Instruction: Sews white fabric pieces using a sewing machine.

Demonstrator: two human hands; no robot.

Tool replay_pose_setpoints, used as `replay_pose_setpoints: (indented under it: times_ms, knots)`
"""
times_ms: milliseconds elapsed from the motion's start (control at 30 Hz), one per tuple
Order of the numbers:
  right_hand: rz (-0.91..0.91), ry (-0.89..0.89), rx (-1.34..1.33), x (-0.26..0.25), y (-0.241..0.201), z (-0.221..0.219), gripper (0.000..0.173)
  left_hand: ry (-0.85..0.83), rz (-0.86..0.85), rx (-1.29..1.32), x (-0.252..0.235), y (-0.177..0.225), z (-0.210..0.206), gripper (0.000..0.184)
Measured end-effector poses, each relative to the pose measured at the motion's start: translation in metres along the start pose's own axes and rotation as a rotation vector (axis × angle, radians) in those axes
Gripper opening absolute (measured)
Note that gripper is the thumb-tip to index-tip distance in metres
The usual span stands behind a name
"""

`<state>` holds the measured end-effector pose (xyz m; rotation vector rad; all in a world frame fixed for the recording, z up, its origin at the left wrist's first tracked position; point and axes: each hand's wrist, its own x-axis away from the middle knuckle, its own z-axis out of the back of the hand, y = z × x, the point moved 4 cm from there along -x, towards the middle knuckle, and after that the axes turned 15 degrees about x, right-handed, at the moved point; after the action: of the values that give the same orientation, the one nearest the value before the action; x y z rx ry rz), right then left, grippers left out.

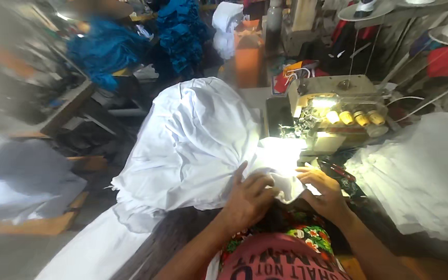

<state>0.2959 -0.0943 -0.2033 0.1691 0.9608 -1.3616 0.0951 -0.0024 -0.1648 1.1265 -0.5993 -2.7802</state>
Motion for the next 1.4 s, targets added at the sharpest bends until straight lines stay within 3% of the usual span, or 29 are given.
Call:
replay_pose_setpoints:
  times_ms: [133,233,333,433,533,700,833,933,1000,1133,1200,1267,1400]
  knots:
    - [0.106,-0.027,-0.095,0.000,-0.027,-0.005,0.022,-0.198,-0.003,0.128,-0.018,0.005,0.043,0.021]
    - [0.108,-0.031,-0.102,0.001,-0.037,-0.030,0.031,-0.247,-0.044,0.169,-0.030,0.011,0.067,0.025]
    - [0.099,-0.049,0.124,-0.002,-0.027,-0.056,0.039,-0.273,-0.093,0.300,-0.040,0.021,0.093,0.029]
    - [0.116,-0.051,0.407,-0.018,-0.013,-0.052,0.027,-0.346,-0.115,0.311,-0.038,0.040,0.116,0.032]
    - [0.182,0.028,0.502,-0.034,-0.008,-0.030,0.019,-0.367,-0.100,0.266,-0.034,0.047,0.132,0.033]
    - [0.308,0.041,0.255,-0.029,-0.050,-0.034,0.016,-0.263,-0.045,0.297,-0.046,0.023,0.151,0.031]
    - [0.097,0.247,0.182,-0.033,-0.049,-0.014,0.013,-0.138,0.054,0.332,-0.054,-0.008,0.175,0.031]
    - [-0.051,0.264,-0.055,-0.050,-0.040,0.034,0.014,-0.128,0.050,0.117,-0.048,-0.022,0.189,0.031]
    - [0.016,0.202,-0.346,-0.065,-0.052,0.065,0.017,-0.166,0.001,-0.082,-0.041,-0.029,0.187,0.031]
    - [0.237,-0.234,-0.624,-0.076,-0.093,0.093,0.017,-0.228,-0.062,-0.273,-0.032,-0.029,0.176,0.029]
    - [0.302,-0.295,-0.303,-0.075,-0.088,0.087,0.021,-0.222,-0.094,-0.352,-0.033,-0.028,0.185,0.029]
    - [0.327,-0.234,0.150,-0.071,-0.073,0.075,0.030,-0.229,-0.110,-0.396,-0.033,-0.029,0.196,0.030]
    - [0.266,-0.197,0.373,-0.062,-0.034,0.058,0.046,-0.302,-0.153,-0.444,-0.024,-0.023,0.194,0.030]
